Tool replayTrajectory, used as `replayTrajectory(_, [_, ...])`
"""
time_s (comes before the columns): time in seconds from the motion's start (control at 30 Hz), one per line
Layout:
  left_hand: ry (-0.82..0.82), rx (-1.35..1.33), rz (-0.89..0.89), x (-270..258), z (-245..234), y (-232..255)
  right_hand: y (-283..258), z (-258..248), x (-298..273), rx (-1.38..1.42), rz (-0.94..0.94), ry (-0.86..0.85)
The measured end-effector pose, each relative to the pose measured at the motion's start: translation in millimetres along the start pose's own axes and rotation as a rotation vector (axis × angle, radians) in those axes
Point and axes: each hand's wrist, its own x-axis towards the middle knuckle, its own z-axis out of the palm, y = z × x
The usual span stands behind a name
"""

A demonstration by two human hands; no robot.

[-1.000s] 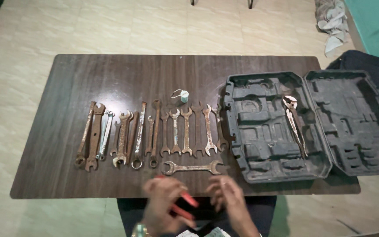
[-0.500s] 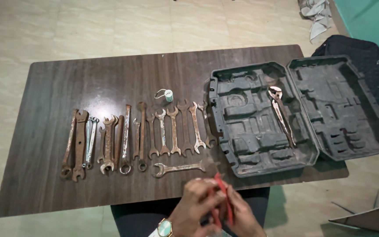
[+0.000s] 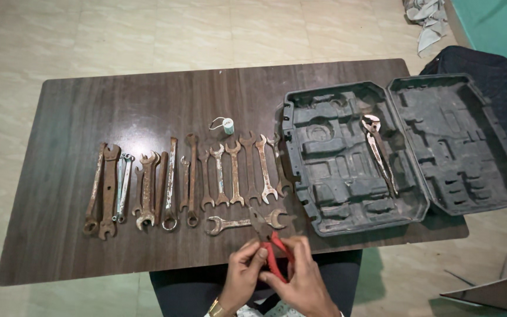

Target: The person empties a toolbox onto a table, then systematically picks up each wrench and pair of pliers and places them back into the toolbox compartments.

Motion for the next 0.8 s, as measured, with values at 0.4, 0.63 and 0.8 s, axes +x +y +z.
replayTrajectory(0.4, [0.172, 0.876, 0.499, 38, -47, 25, 96, -122, 95, -0.544, -0.057, 0.538])
replayTrajectory(0.63, [0.350, 0.898, 0.504, 42, -50, 8, 195, -169, 150, -0.929, -0.006, 0.498])
replayTrajectory(0.8, [0.362, 0.892, 0.473, 41, -50, 10, 209, -162, 147, -0.965, 0.015, 0.483])
